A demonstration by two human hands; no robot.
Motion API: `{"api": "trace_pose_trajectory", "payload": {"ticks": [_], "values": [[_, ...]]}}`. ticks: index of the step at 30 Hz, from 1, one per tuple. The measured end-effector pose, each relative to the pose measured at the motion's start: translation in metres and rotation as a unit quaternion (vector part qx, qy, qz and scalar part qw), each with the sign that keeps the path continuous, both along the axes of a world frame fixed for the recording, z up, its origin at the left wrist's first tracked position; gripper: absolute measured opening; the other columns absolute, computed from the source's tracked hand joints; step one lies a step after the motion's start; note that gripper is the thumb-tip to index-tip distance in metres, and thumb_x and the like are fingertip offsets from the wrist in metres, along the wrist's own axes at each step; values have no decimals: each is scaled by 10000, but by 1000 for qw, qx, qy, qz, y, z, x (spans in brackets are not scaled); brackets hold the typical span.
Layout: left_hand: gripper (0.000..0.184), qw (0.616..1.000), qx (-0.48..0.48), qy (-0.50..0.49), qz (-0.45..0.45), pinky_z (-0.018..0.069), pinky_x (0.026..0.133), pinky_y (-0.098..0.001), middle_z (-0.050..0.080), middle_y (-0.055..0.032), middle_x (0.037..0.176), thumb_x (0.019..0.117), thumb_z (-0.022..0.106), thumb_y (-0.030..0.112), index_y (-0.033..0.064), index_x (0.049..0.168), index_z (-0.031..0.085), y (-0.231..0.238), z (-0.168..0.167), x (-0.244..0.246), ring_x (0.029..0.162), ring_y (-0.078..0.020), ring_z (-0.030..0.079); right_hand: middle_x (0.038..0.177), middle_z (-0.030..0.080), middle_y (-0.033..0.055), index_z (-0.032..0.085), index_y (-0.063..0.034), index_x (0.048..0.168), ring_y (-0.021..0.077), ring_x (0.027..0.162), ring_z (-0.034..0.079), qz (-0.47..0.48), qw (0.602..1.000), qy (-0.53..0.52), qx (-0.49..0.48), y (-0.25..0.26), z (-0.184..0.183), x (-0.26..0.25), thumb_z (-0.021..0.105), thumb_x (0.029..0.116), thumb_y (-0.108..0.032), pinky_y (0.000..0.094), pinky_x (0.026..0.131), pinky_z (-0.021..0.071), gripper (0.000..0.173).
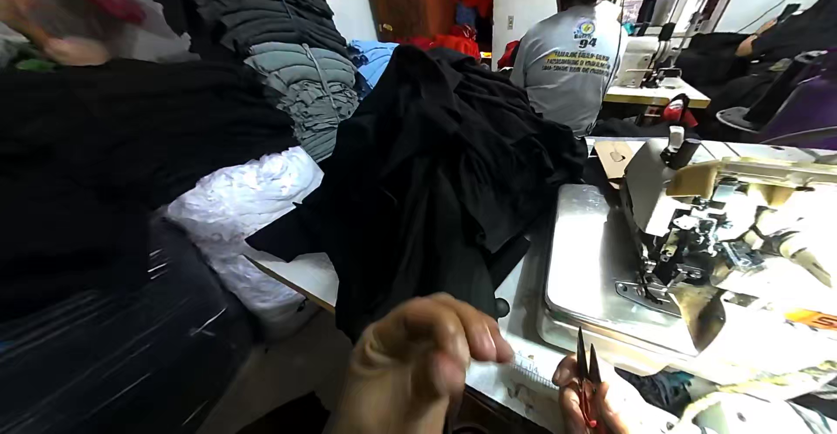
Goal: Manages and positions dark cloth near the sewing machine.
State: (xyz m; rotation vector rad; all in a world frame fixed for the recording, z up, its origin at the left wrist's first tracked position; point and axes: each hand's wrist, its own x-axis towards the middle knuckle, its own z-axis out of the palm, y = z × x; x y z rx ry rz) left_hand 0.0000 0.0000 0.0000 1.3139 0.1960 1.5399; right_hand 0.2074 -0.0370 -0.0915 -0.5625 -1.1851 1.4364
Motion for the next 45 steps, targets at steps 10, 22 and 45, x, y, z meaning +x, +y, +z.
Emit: {"api": "trace_pose_trajectory", "payload": {"ticks": [10, 22, 45], "values": [[267, 665, 221, 639, 317, 473, 1058, -562, 699, -200, 1232, 921, 730, 110, 17, 1171, 733, 104, -5, 50, 1271, -369, 614, 745, 566, -199, 602, -152, 1149, -100, 597, 486, -3, 1000, 8, -16, -2, 4, -1, 522, 1047, -385, 91, 531, 389, 268], [444, 444, 202, 818, 306, 209, 1207, -630, 303, -206, 1650, 1010, 458, -64, -59, 1451, 512, 172, -20, 97, 1541, -389, 257, 745, 577, -188, 605, -151, 1161, -103, 584, 475, -1, 1000, 10, -6, -1, 2, -1, 519, 1047, -402, 88, 521, 377, 289], [267, 846, 188, 398, 300, 495, 988, -219, 659, 126, 883, 1060, 484, 374, 200, 950, 654, 67, -34, -64, 895, 56, 630, 693, 558, -168, 628, -101, 1141, -95, 535, 450, 43, 998, -16, -46, 11, 45, -32, 390, 1092, -390, 87, 479, 371, 378]]}}
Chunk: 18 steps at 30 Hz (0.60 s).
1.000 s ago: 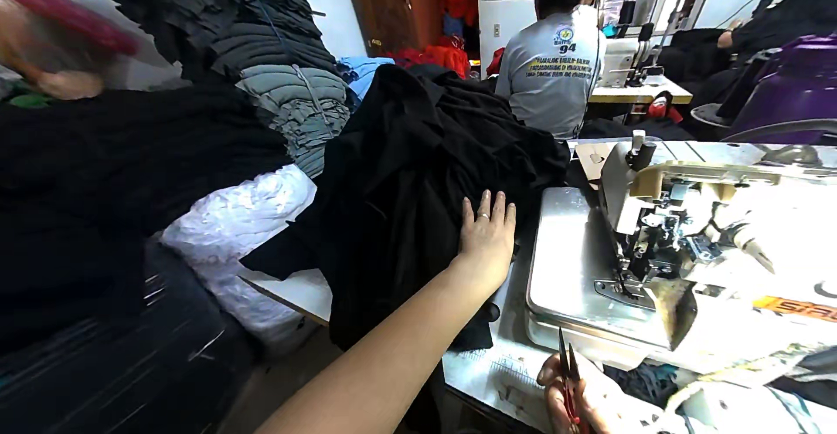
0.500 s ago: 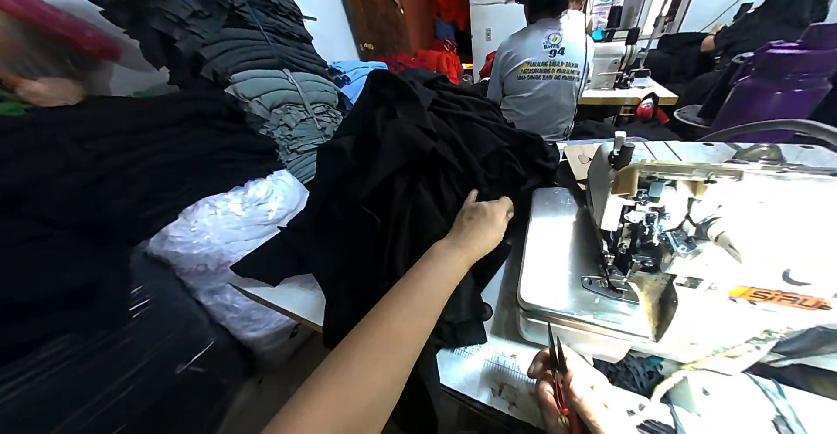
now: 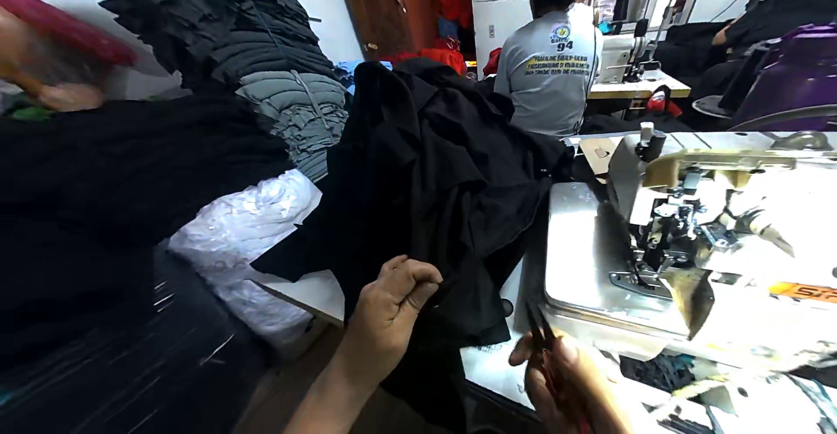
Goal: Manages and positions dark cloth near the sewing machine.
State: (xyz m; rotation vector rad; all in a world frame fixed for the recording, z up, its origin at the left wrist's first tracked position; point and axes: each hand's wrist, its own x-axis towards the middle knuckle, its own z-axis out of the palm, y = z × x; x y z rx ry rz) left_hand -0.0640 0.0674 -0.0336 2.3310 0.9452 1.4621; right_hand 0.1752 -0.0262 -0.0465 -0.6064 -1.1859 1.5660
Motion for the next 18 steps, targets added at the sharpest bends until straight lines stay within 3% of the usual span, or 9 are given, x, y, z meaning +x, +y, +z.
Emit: {"api": "trace_pose_trajectory", "payload": {"ticks": [2, 5, 11, 18], "values": [[235, 998, -26, -59, -13, 535, 828, -142, 661, 140, 905, 1058, 496, 380, 239, 975, 665, -2, -10, -3, 863, 57, 631, 665, 540, -151, 629, -101, 1116, -87, 500, 431, 26, 999, -15, -27, 11, 14, -18, 334, 1096, -338, 84, 447, 357, 379], [220, 990, -57, -123, -39, 537, 771, -140, 663, 139, 894, 1057, 504, 389, 270, 1000, 680, -4, -14, -7, 829, 36, 633, 606, 533, -119, 640, -92, 1040, -68, 447, 420, 40, 993, -21, -105, 28, 19, -38, 305, 1088, -279, 93, 408, 346, 387], [238, 989, -56, -121, -62, 536, 789, -154, 652, 115, 887, 1067, 486, 381, 243, 1014, 673, -2, -21, -12, 837, 20, 631, 588, 526, -87, 642, -99, 992, -48, 424, 414, 62, 983, -26, -173, 44, 14, -50, 324, 1103, -298, 101, 393, 343, 392], [256, 998, -12, -47, -31, 518, 880, -165, 650, 115, 920, 1069, 478, 386, 212, 983, 644, -2, -23, -14, 934, 25, 627, 567, 520, -82, 629, -95, 915, -48, 401, 392, 59, 987, -69, -135, 57, 23, -57, 391, 1103, -277, 105, 377, 322, 354]]}}
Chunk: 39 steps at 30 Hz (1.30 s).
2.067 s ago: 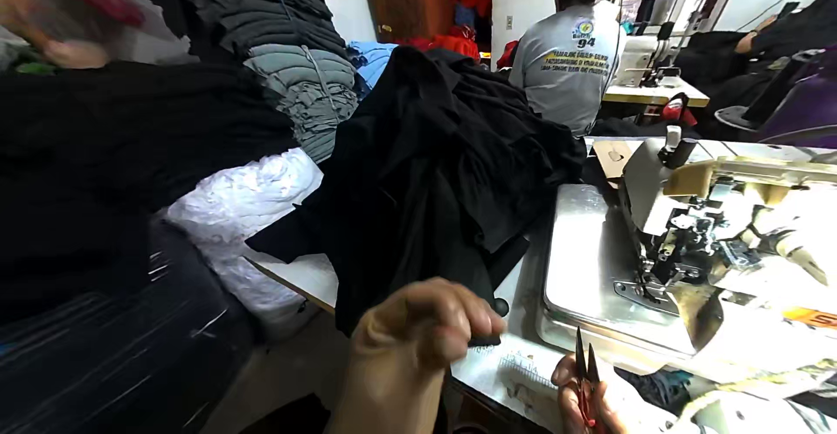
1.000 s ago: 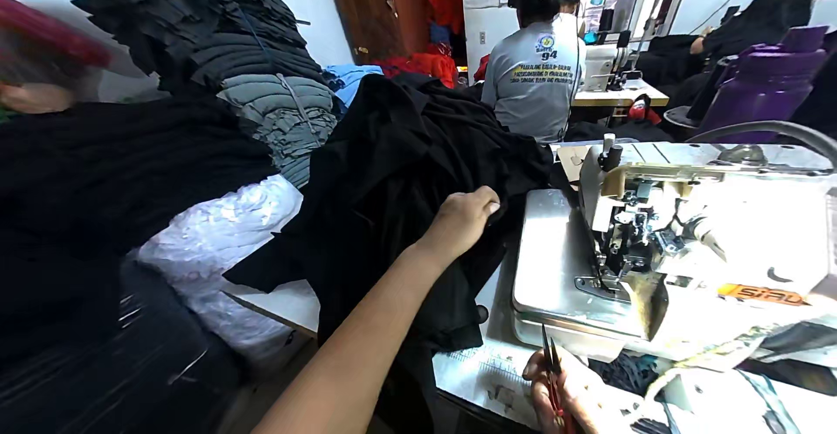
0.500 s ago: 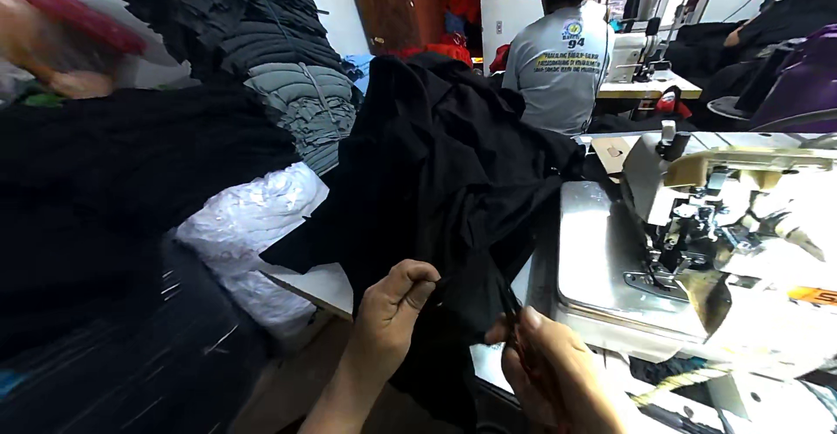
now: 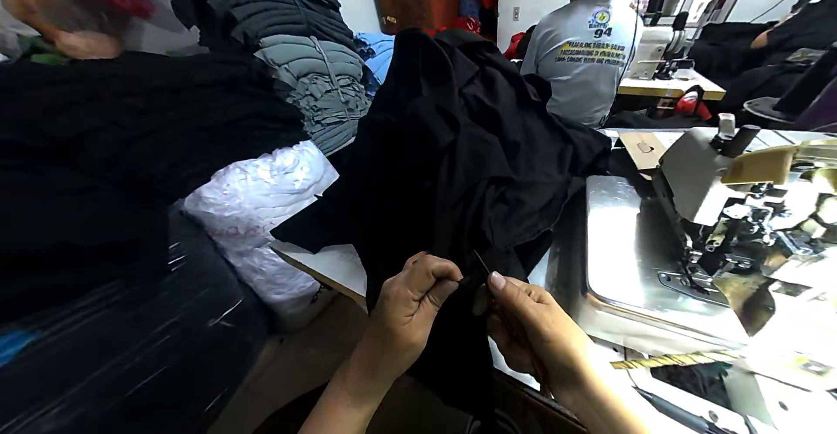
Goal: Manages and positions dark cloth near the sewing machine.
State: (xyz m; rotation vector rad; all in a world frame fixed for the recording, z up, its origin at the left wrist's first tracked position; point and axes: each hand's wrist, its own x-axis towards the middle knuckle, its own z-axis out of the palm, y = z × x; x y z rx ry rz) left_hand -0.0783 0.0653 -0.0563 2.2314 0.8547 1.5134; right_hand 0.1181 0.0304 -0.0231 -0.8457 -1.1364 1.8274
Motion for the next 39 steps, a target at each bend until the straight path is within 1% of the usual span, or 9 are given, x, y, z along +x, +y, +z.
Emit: {"api": "trace_pose_trajectory", "payload": {"ticks": [6, 12, 17, 20, 22, 26, 31, 36, 39], "values": [[308, 987, 32, 135, 78, 473, 1015, -258, 672, 67, 883, 1059, 474, 348, 143, 942, 673, 3, -4, -9, 933, 2, 642, 595, 506, -143, 631, -138, 962, -73, 451, 413, -51, 995, 5, 86, -22, -19, 15, 448, 1064, -323, 96, 414, 339, 279], [321, 954, 117, 247, 122, 521, 947, -423, 730, 42, 943, 1021, 505, 355, 167, 952, 755, 0, 29, 10, 942, -111, 693, 703, 517, -157, 618, -41, 1098, -95, 552, 436, -124, 968, -113, 188, -59, -37, 65, 474, 1055, -245, 103, 501, 371, 254], [208, 934, 204, 281, 91, 498, 933, -489, 734, -56, 1010, 960, 621, 267, 123, 957, 770, 11, 67, 71, 975, -219, 696, 691, 522, -193, 613, -119, 1095, -101, 539, 449, -187, 966, -49, 174, -69, -53, 89, 501, 1057, -346, 91, 481, 377, 256], [302, 895, 64, 432, 85, 466, 1028, -599, 698, -193, 1207, 924, 742, 217, 22, 1156, 743, 35, 69, 114, 1172, -370, 656, 692, 521, -194, 605, -125, 1109, -98, 540, 445, -182, 967, -12, 176, -70, -56, 89, 502, 1052, -346, 96, 483, 369, 250], [429, 850, -91, 510, 101, 425, 1072, -566, 590, -229, 1380, 986, 681, 215, -4, 1350, 622, 56, 70, 140, 1289, -391, 565, 697, 525, -187, 598, -102, 1109, -99, 550, 446, -179, 965, -12, 189, -70, -57, 87, 475, 1050, -250, 99, 492, 366, 201], [429, 871, -273, 395, 107, 425, 1085, -567, 598, -256, 1354, 1088, 496, 272, -22, 1392, 567, 87, 71, 170, 1282, -406, 568, 700, 521, -175, 599, -65, 1099, -104, 551, 440, -173, 964, -27, 199, -69, -57, 86, 463, 1043, -198, 95, 501, 368, 198], [386, 868, -311, 360, 143, 439, 1045, -600, 647, -236, 1294, 1071, 531, 301, 9, 1288, 661, 113, 64, 196, 1270, -397, 583, 713, 523, -177, 600, -62, 1105, -109, 568, 449, -170, 963, -10, 208, -69, -62, 86, 489, 1048, -247, 90, 511, 374, 223], [258, 972, -165, 130, 101, 479, 1013, -519, 658, -247, 1235, 1023, 548, 95, -69, 1163, 689, 105, 66, 185, 1159, -352, 636, 714, 544, -188, 605, -101, 1114, -109, 563, 455, -162, 964, 26, 208, -69, -65, 89, 508, 1051, -298, 87, 506, 374, 228], [249, 996, -84, -10, -27, 518, 954, -354, 736, -115, 1120, 1048, 452, 108, -46, 1146, 622, 91, 74, 156, 1046, -126, 679, 707, 531, -190, 597, -109, 1105, -112, 561, 449, -160, 967, 17, 200, -69, -62, 89, 499, 1049, -268, 87, 503, 366, 196]]}}
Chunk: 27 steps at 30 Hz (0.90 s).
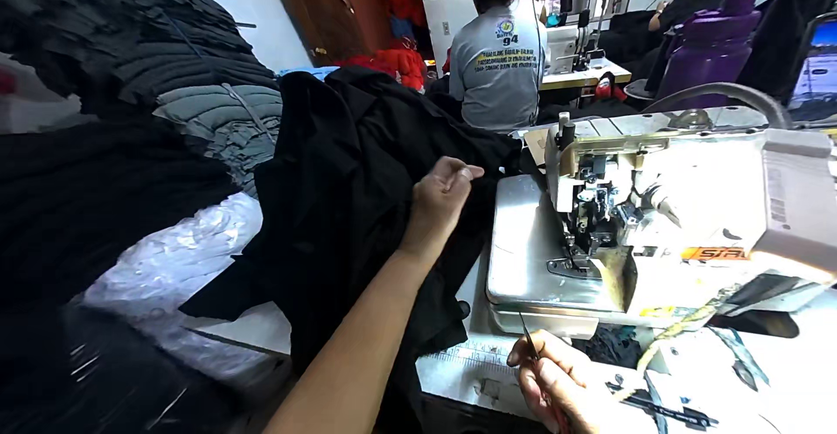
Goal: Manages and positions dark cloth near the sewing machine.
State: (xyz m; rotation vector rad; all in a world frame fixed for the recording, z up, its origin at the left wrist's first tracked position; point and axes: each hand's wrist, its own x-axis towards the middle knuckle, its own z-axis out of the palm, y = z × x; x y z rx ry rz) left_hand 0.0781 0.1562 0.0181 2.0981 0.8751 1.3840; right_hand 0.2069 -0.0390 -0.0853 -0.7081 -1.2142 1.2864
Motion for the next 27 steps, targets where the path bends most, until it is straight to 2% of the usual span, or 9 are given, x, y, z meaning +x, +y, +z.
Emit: {"api": "trace_pose_trajectory", "payload": {"ticks": [3, 4, 6, 8, 14, 18, 20, 22, 27], "values": [[179, 997, 30, -54, -38, 538, 939, -276, 742, 0, 965, 1056, 418, 130, 18, 1072, 556, -10, 9, -27, 971, -26, 689, 723, 531, -194, 602, -122, 1121, -115, 575, 454, 9, 1000, -8, 14, 2, -3, 2, 513, 1052, -354, 84, 509, 374, 258], [193, 999, 20, -33, -16, 541, 931, -285, 728, -11, 959, 1054, 433, 137, 7, 1082, 574, -11, 10, -32, 962, -42, 684, 722, 534, -195, 606, -126, 1120, -116, 572, 456, 9, 1000, -6, 17, 3, -4, 2, 516, 1047, -369, 82, 504, 374, 269], [267, 995, -55, 68, 44, 532, 936, -431, 718, -162, 1047, 1058, 495, 146, -55, 1162, 637, -12, 14, -36, 1007, -219, 688, 724, 549, -195, 615, -144, 1120, -111, 566, 463, 13, 1000, 6, 13, 4, -5, 2, 533, 1037, -411, 82, 497, 379, 291], [264, 975, -118, 178, 68, 501, 974, -521, 693, -220, 1147, 1065, 515, 130, -33, 1212, 661, -7, 14, -27, 1081, -326, 666, 719, 557, -197, 613, -154, 1118, -104, 553, 463, 12, 1000, 10, -1, 3, -2, 1, 547, 1025, -426, 85, 489, 379, 294], [391, 886, -136, 426, 122, 467, 1016, -596, 631, -237, 1303, 1053, 573, 256, 9, 1356, 595, 10, -11, 28, 1218, -412, 612, 704, 547, -201, 606, -153, 1114, -109, 544, 465, 17, 1000, 7, 3, 2, -3, 1, 533, 1036, -428, 83, 478, 380, 295], [443, 841, -98, 498, 186, 441, 1004, -582, 620, -260, 1303, 1050, 570, 283, 9, 1397, 542, 15, -19, 45, 1209, -425, 609, 706, 538, -191, 604, -141, 1117, -108, 550, 455, 22, 1000, 5, 17, 4, -6, 2, 531, 1032, -456, 88, 486, 373, 335], [409, 840, -75, 500, 197, 448, 984, -577, 644, -258, 1262, 1059, 549, 272, 7, 1370, 566, 21, -23, 46, 1179, -425, 625, 708, 537, -190, 602, -136, 1117, -110, 552, 452, 25, 999, 10, 25, 5, -8, 1, 534, 1032, -455, 86, 489, 370, 337], [343, 862, -62, 465, 191, 455, 981, -589, 651, -258, 1254, 1059, 519, 187, -1, 1332, 605, 26, -26, 43, 1169, -434, 630, 713, 537, -191, 602, -127, 1117, -112, 555, 449, 24, 999, 12, 29, 5, -8, 1, 532, 1035, -436, 83, 491, 368, 327], [297, 969, 80, 200, 118, 457, 1015, -620, 647, -306, 1239, 976, 613, 100, -115, 1174, 663, 19, -18, 24, 1181, -457, 623, 718, 538, -185, 592, -119, 1115, -106, 565, 458, 24, 999, 10, 23, 3, -6, 1, 517, 1048, -369, 85, 503, 373, 269]]}}
